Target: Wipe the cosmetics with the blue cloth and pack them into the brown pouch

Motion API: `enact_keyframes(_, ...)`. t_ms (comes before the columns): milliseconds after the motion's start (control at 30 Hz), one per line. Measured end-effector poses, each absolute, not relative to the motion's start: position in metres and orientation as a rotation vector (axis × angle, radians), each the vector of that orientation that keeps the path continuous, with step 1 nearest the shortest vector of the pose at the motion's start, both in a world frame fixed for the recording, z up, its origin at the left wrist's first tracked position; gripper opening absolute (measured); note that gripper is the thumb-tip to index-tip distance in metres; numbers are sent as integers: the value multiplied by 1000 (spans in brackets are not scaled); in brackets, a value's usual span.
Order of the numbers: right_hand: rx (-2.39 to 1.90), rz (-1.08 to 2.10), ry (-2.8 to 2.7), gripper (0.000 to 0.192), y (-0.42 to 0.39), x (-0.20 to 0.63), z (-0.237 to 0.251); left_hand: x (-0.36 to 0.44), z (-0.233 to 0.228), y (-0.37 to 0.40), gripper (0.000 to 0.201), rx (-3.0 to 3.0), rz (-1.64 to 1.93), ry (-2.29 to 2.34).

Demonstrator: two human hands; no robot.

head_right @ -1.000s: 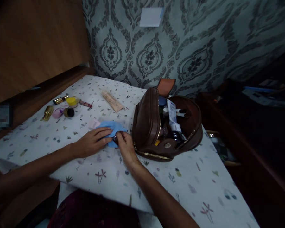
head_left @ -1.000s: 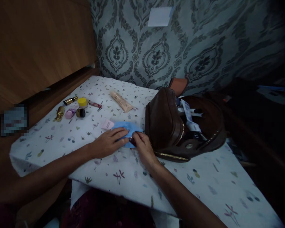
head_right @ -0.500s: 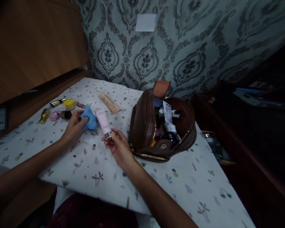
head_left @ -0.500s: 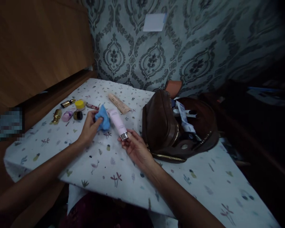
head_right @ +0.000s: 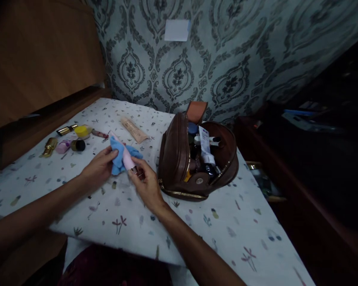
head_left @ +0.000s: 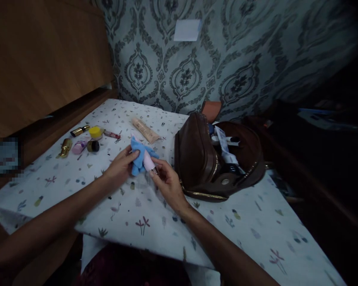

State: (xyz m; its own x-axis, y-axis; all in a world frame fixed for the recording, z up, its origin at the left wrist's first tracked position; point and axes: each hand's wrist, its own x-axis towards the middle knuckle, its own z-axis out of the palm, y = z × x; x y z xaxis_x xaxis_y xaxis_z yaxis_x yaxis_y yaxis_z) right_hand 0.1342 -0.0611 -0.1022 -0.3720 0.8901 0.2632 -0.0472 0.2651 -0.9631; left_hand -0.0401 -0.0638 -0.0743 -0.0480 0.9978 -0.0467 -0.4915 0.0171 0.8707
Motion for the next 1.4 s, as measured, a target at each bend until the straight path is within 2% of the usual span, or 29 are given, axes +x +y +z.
enact_keyframes(100, -900, 1144, -1632, 41, -60, 134, -107, -55, -70, -54, 47, 758, 1499, 888)
enact_keyframes(233, -953, 1315, -1400, 40, -56, 133, -112, -72, -71, -50, 67, 846, 1501, 903)
enact_keyframes(400, -927, 1546, -1237, 39, -53, 134, -109, -81, -75, -51, 46, 943, 1502, 918)
enact_keyframes(500, -870, 1621, -1228, 37, -54, 134, -109, -81, -79, -50, 45, 923, 1566, 940)
enact_keyframes(567, -860, 1540, -1291, 32, -56, 136, -110, -79, -82, -49, 46, 880, 1574, 977)
enact_keyframes(767, -746, 845, -1694, 22, -64, 142, -108, -75, -89, -47, 49, 682, 1549, 1097)
enact_keyframes(867, -729, 773, -1728, 25, -65, 143, -107, -75, -90, -47, 45, 668, 1539, 1108)
enact_keyframes(1033, -810, 826, -1650, 38, -62, 140, -114, -76, -91, -47, 43, 638, 1515, 1118)
enact_keyframes(1133, -834, 888, -1623, 39, -62, 138, -117, -77, -94, -46, 45, 626, 1531, 1112)
enact_keyframes(1300, -870, 1148, -1491, 47, -63, 138, -110, -79, -101, -45, 42, 721, 1539, 1096)
enact_keyframes(1400, -892, 1301, -1426, 43, -63, 139, -105, -80, -104, -44, 39, 780, 1542, 1083)
